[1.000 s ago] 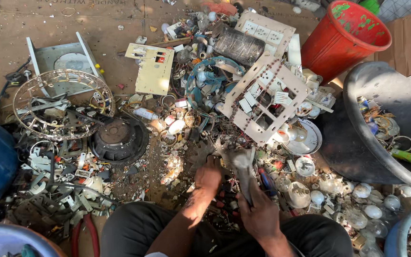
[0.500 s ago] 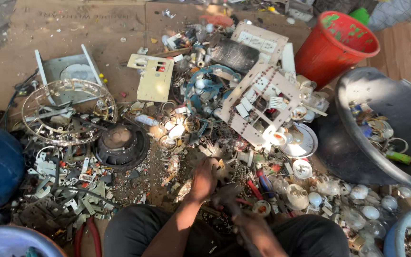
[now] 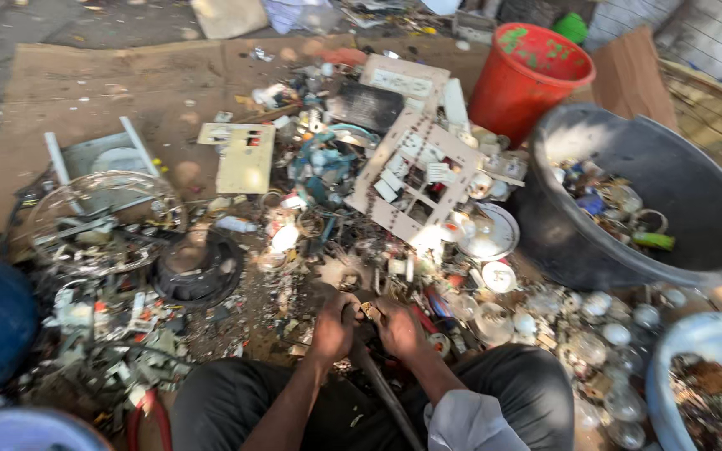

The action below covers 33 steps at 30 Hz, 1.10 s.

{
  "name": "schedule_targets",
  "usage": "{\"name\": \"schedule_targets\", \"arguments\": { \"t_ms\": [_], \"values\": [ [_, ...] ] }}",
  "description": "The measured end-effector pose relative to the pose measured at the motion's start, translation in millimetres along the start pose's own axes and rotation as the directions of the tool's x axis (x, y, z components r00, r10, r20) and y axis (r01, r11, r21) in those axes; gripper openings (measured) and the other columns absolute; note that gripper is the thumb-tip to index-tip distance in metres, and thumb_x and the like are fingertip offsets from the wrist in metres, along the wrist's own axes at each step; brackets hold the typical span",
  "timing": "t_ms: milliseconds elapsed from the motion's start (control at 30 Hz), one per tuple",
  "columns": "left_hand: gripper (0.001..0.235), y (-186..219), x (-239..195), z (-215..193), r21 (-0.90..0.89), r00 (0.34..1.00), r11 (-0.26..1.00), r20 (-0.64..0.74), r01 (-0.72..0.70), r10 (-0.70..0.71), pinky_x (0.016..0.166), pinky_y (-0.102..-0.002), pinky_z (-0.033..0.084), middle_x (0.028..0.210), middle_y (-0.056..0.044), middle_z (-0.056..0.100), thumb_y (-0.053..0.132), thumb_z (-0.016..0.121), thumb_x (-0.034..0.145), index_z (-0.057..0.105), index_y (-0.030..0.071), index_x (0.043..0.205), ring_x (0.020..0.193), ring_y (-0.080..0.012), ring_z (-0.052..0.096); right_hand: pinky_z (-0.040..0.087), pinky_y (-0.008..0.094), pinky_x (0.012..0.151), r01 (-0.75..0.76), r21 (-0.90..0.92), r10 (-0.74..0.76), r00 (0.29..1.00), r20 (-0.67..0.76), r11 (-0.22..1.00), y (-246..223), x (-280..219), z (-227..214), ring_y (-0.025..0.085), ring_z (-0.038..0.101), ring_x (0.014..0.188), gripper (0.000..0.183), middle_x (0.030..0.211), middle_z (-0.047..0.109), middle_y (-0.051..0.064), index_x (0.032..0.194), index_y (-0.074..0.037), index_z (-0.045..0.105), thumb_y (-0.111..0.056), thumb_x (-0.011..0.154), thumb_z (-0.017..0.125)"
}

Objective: The person sits on the ground and uses a hammer to repeatedly strike a metal gear-like object, breaking it apart. The person then picks up the broken pieces and continues to hammer them further.

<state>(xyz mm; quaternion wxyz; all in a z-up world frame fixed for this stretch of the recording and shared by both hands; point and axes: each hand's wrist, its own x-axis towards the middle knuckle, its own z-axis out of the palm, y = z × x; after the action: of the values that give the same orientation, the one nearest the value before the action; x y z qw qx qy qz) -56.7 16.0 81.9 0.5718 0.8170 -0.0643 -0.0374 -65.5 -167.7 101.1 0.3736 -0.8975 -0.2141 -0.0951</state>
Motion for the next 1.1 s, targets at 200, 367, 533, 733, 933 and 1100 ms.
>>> {"name": "schedule_targets", "arguments": {
  "t_ms": [200, 367, 533, 733, 933, 1100],
  "values": [
    [0.022, -54, -5, 25, -0.666, 0.746, 0.449, 0.251, 0.595, -0.617, 0.054, -0.033, 0.057, 0.093, -0.009, 0.069, 0.023, 0.064, 0.102, 0.067, 0.003, 0.111, 0.064, -0.0187, 0.064, 0.056, 0.051, 0.075, 0.102, -0.413, -0.069, 0.993, 0.093, 0.905, -5, -20, 26, 0.04, 0.07, 0.081, 0.014, 0.089, 0.074, 0.017, 0.091, -0.008, 0.071, -0.011, 0.081, 0.064],
    [0.013, -91, 3, 28, -0.499, 0.779, 0.666, 0.029, 0.555, -0.627, 0.053, -0.035, 0.056, 0.083, -0.013, 0.071, 0.004, 0.069, 0.092, 0.074, 0.0, 0.103, 0.06, -0.0188, 0.067, 0.057, 0.046, 0.071, -0.101, -0.294, 0.186, 0.942, 0.279, 0.951, -24, -13, 24, 0.036, 0.07, 0.074, 0.021, 0.086, 0.072, 0.017, 0.089, -0.006, 0.069, -0.026, 0.094, 0.062],
    [0.016, -95, 29, -32, -0.852, 0.7, 0.472, -0.195, 0.227, -0.687, 0.052, -0.031, 0.049, 0.082, -0.009, 0.07, 0.002, 0.061, 0.092, 0.072, 0.0, 0.103, 0.062, -0.0173, 0.058, 0.061, 0.038, 0.078, -0.249, 0.159, 0.177, 0.912, 0.37, 0.955, -51, -16, 11, 0.027, 0.074, 0.089, 0.021, 0.101, 0.076, 0.013, 0.105, -0.008, 0.071, -0.021, 0.102, 0.054],
    [0.022, -28, 22, -45, -0.882, 0.601, 0.216, 0.091, 0.419, -0.794, 0.054, -0.035, 0.048, 0.084, -0.008, 0.06, 0.014, 0.058, 0.098, 0.064, 0.001, 0.115, 0.061, -0.0188, 0.051, 0.057, 0.037, 0.085, -0.041, 0.127, 0.022, 0.988, 0.151, 0.991, -34, -19, 15, 0.028, 0.071, 0.098, 0.022, 0.109, 0.075, 0.012, 0.105, -0.008, 0.077, -0.012, 0.087, 0.063],
    [0.047, -107, 12, -15, -0.925, 0.887, 0.216, 0.202, 0.312, -0.416, 0.042, -0.03, 0.037, 0.086, -0.004, 0.065, 0.038, 0.063, 0.09, 0.066, 0.003, 0.12, 0.055, -0.0143, 0.048, 0.057, 0.049, 0.087, -0.83, -0.22, 0.859, 0.488, 0.156, 0.512, 28, -3, -32, 0.038, 0.074, 0.087, 0.05, 0.097, 0.075, 0.03, 0.114, -0.002, 0.074, -0.046, 0.095, 0.058],
    [0.04, -106, 9, 10, -0.593, 0.909, 0.738, -0.026, 0.321, -0.416, 0.054, -0.032, 0.043, 0.09, -0.005, 0.07, 0.031, 0.067, 0.09, 0.071, 0.003, 0.118, 0.067, -0.0156, 0.056, 0.051, 0.05, 0.097, -0.764, -0.497, 0.907, 0.397, 0.14, 0.411, 30, -11, 29, 0.043, 0.064, 0.113, 0.074, 0.118, 0.065, 0.028, 0.118, 0.0, 0.069, -0.065, 0.084, 0.072]
  ]
}}
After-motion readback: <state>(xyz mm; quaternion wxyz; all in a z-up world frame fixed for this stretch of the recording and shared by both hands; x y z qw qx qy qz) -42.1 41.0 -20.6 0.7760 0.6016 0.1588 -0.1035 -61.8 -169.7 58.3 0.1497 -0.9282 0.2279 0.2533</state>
